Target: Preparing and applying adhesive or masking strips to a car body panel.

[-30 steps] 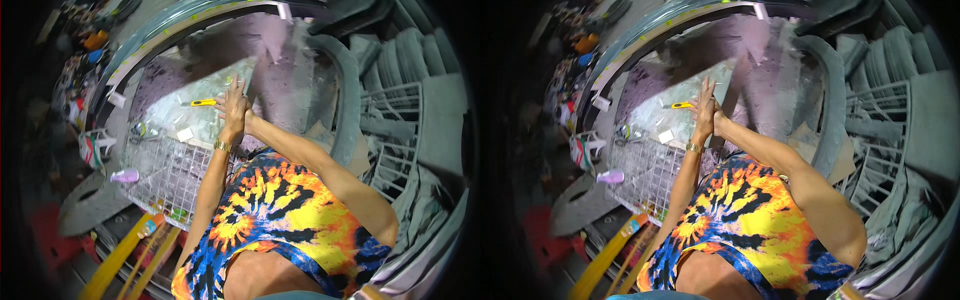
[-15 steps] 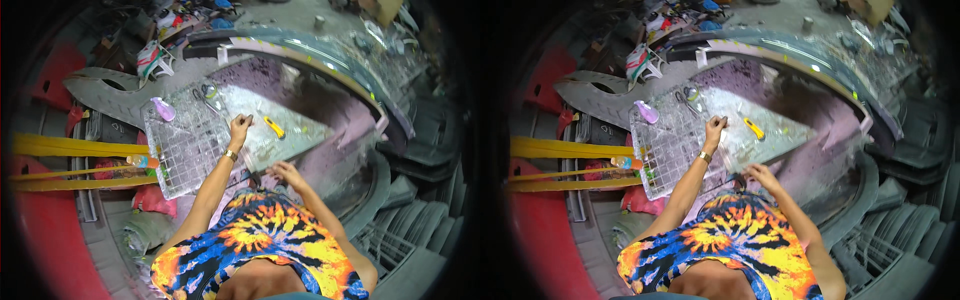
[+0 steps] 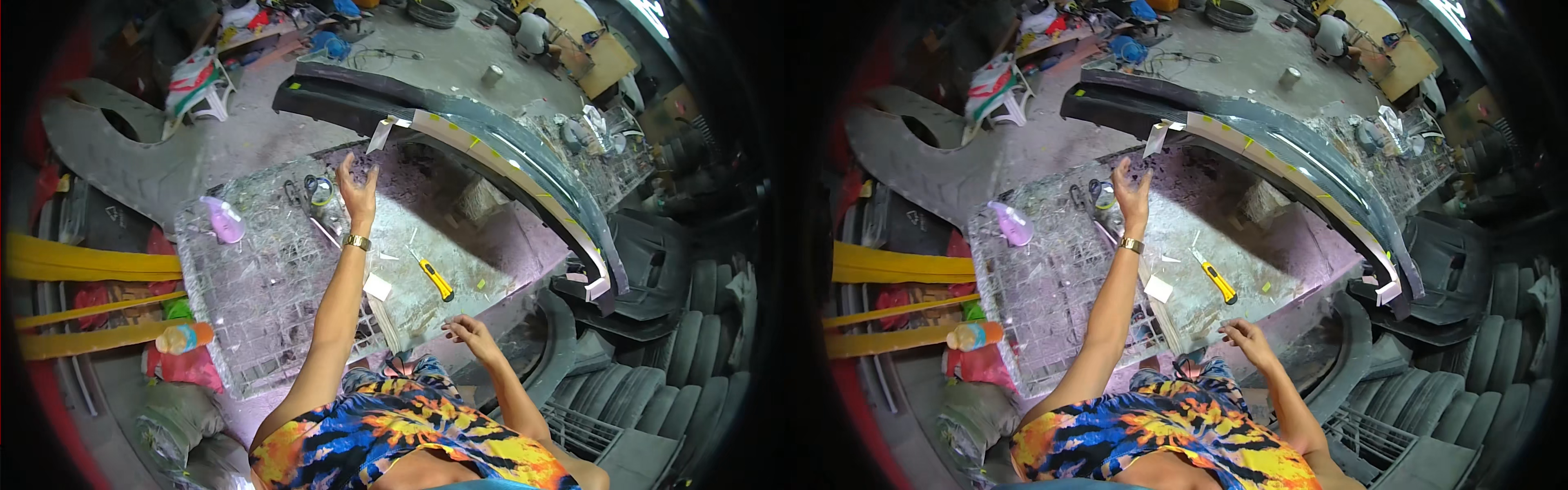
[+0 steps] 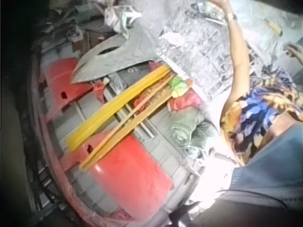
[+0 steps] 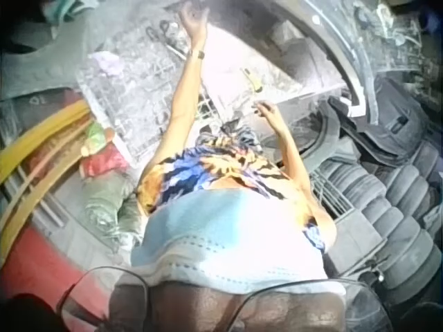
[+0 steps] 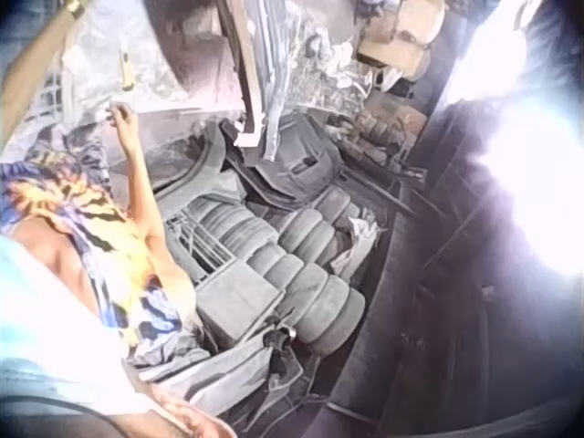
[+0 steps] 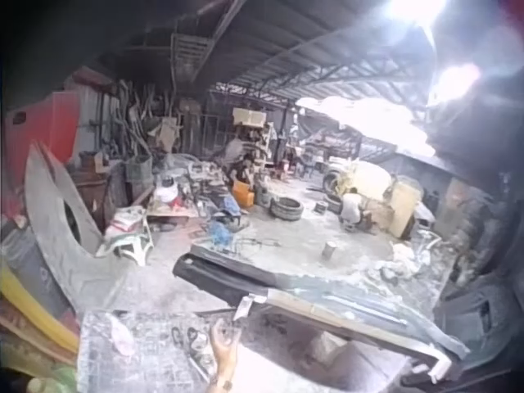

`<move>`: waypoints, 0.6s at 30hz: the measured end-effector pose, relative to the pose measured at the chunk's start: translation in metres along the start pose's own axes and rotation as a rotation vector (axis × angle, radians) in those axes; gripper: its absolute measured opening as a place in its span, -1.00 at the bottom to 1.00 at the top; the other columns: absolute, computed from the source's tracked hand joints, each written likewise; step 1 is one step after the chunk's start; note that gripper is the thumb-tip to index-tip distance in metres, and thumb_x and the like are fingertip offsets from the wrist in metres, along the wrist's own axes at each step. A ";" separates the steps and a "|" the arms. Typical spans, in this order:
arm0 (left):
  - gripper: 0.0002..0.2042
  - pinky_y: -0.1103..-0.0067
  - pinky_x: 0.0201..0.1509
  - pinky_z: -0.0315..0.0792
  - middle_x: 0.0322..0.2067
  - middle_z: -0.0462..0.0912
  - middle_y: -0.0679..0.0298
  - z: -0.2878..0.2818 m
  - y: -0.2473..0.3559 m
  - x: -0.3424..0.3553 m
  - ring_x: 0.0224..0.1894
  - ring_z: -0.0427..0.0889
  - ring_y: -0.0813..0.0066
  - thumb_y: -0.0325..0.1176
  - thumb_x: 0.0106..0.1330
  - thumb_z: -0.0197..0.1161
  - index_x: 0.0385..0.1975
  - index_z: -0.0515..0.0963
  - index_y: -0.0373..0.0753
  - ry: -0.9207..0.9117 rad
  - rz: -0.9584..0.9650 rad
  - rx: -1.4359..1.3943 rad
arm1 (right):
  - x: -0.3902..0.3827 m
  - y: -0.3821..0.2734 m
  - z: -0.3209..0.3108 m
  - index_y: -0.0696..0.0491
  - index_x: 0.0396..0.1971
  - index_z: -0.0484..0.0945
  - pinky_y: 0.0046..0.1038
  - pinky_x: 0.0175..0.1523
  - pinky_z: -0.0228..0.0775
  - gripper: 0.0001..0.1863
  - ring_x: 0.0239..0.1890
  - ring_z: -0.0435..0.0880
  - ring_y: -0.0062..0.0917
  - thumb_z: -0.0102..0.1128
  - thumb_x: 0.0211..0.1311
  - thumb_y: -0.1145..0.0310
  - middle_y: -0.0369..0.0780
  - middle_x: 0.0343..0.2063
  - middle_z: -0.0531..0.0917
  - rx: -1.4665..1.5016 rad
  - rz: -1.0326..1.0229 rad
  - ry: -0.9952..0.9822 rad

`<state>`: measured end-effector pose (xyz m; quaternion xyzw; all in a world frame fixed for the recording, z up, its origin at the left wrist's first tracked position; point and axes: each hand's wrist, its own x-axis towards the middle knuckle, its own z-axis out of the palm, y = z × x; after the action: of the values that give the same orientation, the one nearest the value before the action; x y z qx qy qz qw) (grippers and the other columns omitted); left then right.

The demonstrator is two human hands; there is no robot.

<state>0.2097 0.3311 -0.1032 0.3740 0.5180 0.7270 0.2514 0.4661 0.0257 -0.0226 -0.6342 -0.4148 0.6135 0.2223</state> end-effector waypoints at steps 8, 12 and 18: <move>-0.38 0.35 0.26 0.33 0.04 0.47 0.11 -0.011 0.038 0.091 0.15 0.45 0.13 -0.54 0.03 0.40 0.18 0.40 -0.19 -0.383 0.375 0.195 | 0.048 -0.031 0.015 0.17 -0.11 0.56 -0.52 -0.13 0.40 -0.70 -0.26 0.57 -0.61 0.13 0.38 0.22 -0.28 -0.33 0.65 -0.144 -0.075 0.071; -0.38 0.44 0.16 0.38 0.08 0.50 0.19 -0.002 0.048 0.105 0.16 0.48 0.27 -0.55 0.06 0.38 0.21 0.40 -0.17 -0.521 0.333 0.169 | 0.069 -0.049 0.024 0.19 -0.08 0.53 -0.43 -0.11 0.45 -0.68 -0.23 0.63 -0.47 0.12 0.36 0.25 -0.15 -0.28 0.67 -0.361 -0.074 0.003; -0.45 0.45 0.14 0.36 0.05 0.52 0.16 -0.018 0.069 0.092 0.13 0.48 0.29 -0.54 0.11 0.33 0.18 0.42 -0.26 -0.449 0.348 0.167 | 0.086 -0.037 0.036 0.17 -0.05 0.53 -0.44 -0.16 0.44 -0.69 -0.28 0.61 -0.50 0.11 0.37 0.27 -0.16 -0.28 0.66 -0.478 -0.105 -0.072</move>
<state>0.1419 0.3672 -0.0150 0.6281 0.4354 0.6133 0.1997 0.4141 0.1068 -0.0502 -0.6240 -0.5881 0.5079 0.0826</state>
